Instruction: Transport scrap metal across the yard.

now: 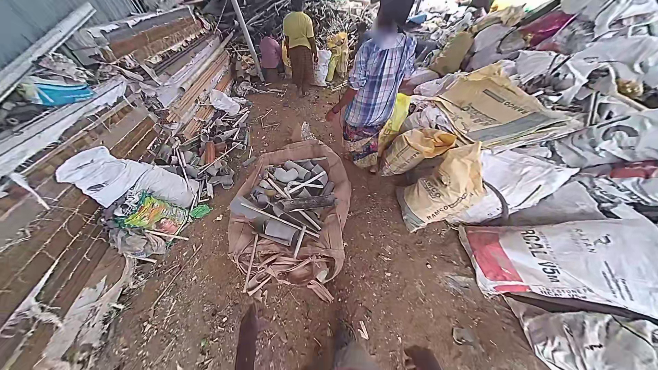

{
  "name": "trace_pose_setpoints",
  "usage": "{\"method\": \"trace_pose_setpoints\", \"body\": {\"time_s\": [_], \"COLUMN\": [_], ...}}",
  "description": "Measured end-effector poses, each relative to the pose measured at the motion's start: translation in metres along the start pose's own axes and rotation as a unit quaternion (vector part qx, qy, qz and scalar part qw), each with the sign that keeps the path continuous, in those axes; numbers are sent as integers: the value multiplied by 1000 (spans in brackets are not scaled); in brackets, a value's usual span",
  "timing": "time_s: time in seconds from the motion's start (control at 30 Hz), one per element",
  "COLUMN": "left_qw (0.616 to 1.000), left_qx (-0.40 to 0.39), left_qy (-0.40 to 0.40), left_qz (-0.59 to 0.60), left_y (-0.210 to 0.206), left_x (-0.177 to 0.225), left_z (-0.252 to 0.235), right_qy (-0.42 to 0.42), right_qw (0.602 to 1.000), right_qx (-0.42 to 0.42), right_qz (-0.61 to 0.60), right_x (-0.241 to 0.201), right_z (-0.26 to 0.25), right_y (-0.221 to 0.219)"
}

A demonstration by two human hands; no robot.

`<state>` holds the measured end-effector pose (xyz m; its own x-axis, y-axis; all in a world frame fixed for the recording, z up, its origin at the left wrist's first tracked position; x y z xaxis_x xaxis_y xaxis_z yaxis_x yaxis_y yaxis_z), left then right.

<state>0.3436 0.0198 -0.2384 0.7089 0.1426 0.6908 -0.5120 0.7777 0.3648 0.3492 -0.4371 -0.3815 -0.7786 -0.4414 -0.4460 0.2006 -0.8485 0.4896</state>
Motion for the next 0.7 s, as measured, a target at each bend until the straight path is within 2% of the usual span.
{"method": "trace_pose_setpoints", "body": {"time_s": [0.1, 0.17, 0.23, 0.47, 0.6, 0.7], "left_qw": [999, 997, 996, 985, 969, 952], "left_qx": [-9, -7, -8, -55, -104, -144], "left_qy": [26, 67, 78, 123, 148, 142], "left_qz": [-37, -44, -53, -104, -168, -228], "left_y": [-21, -20, -20, -21, -29, -33], "left_x": [-18, -32, -30, -59, -87, -91], "left_z": [-3, -1, -9, -40, -69, -98], "right_qy": [4, -9, 10, 53, 59, 68], "right_qw": [1000, 1000, 999, 978, 962, 948], "right_qx": [-13, -20, -21, -57, -65, -80], "right_qz": [-3, 9, 32, 193, 257, 300], "right_x": [-39, -58, -87, -117, -132, -152], "right_z": [-30, -31, -40, -66, -76, -77], "right_y": [13, 18, 25, 22, 3, -17]}}
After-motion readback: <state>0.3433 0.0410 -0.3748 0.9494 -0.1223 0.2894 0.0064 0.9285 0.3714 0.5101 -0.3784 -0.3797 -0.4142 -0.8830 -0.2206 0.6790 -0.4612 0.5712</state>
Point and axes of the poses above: each hand's wrist, its own z-axis away from the middle knuckle, its own y-axis out of the back of the hand, x = y × z, the point moved 1 cm from there along -z, towards the middle knuckle, and after that the axes turned 5 degrees about x, right-handed, at the moved point
